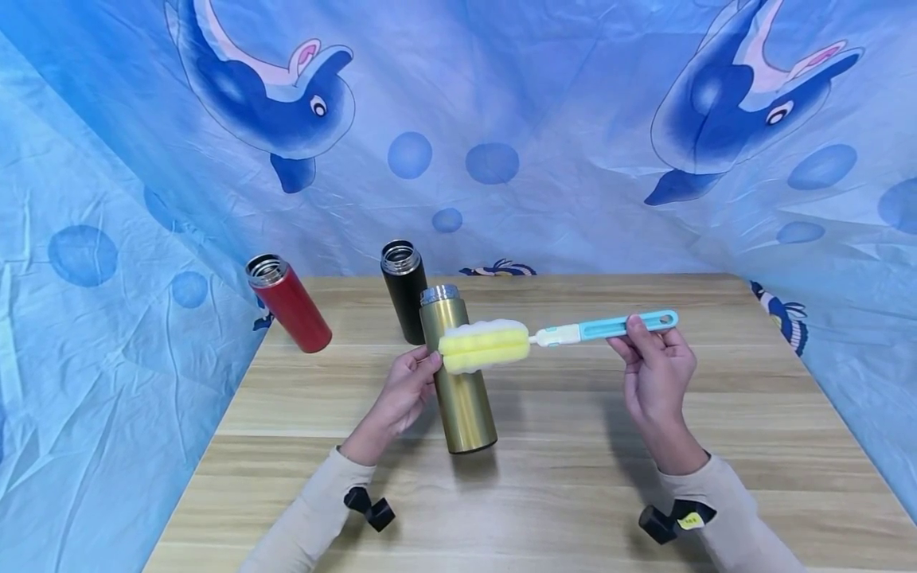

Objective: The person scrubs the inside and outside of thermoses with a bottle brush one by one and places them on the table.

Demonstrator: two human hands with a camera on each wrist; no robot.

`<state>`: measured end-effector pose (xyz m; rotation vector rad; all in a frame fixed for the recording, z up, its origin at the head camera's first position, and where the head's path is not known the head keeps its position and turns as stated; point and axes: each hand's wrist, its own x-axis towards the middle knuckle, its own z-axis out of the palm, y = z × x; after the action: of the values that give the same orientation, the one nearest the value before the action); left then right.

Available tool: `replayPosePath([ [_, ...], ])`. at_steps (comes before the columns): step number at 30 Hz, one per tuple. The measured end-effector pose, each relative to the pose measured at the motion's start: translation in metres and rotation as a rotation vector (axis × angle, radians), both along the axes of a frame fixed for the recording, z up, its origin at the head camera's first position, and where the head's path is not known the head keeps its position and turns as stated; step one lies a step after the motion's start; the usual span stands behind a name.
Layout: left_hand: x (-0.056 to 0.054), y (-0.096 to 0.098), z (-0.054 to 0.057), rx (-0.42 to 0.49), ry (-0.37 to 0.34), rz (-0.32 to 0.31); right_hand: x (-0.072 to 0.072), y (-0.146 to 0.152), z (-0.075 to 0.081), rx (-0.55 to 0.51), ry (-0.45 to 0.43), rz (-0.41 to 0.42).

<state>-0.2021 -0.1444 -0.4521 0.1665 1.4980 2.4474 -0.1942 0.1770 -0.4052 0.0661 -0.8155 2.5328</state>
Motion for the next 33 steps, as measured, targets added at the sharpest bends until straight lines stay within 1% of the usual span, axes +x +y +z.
replayPosePath([
  [5, -0.001, 0.0, 0.002, 0.009, -0.013, 0.015, 0.002, 0.001, -0.002, 0.012, -0.021, 0.004],
  [9, -0.002, 0.0, 0.003, -0.003, -0.015, 0.026, 0.005, 0.002, -0.003, 0.024, -0.04, 0.017],
  [17, -0.003, -0.001, 0.004, -0.024, -0.022, 0.024, 0.012, 0.006, -0.007, 0.037, -0.035, 0.088],
  [22, -0.003, -0.001, 0.005, -0.039, -0.006, 0.015, 0.017, 0.008, -0.01, 0.073, -0.026, 0.13],
  [27, -0.005, -0.002, 0.005, -0.063, -0.002, 0.01, 0.023, 0.011, -0.014, 0.132, 0.011, 0.185],
  [33, -0.006, -0.002, 0.003, -0.092, 0.008, 0.0, 0.028, 0.015, -0.018, 0.209, 0.086, 0.267],
])
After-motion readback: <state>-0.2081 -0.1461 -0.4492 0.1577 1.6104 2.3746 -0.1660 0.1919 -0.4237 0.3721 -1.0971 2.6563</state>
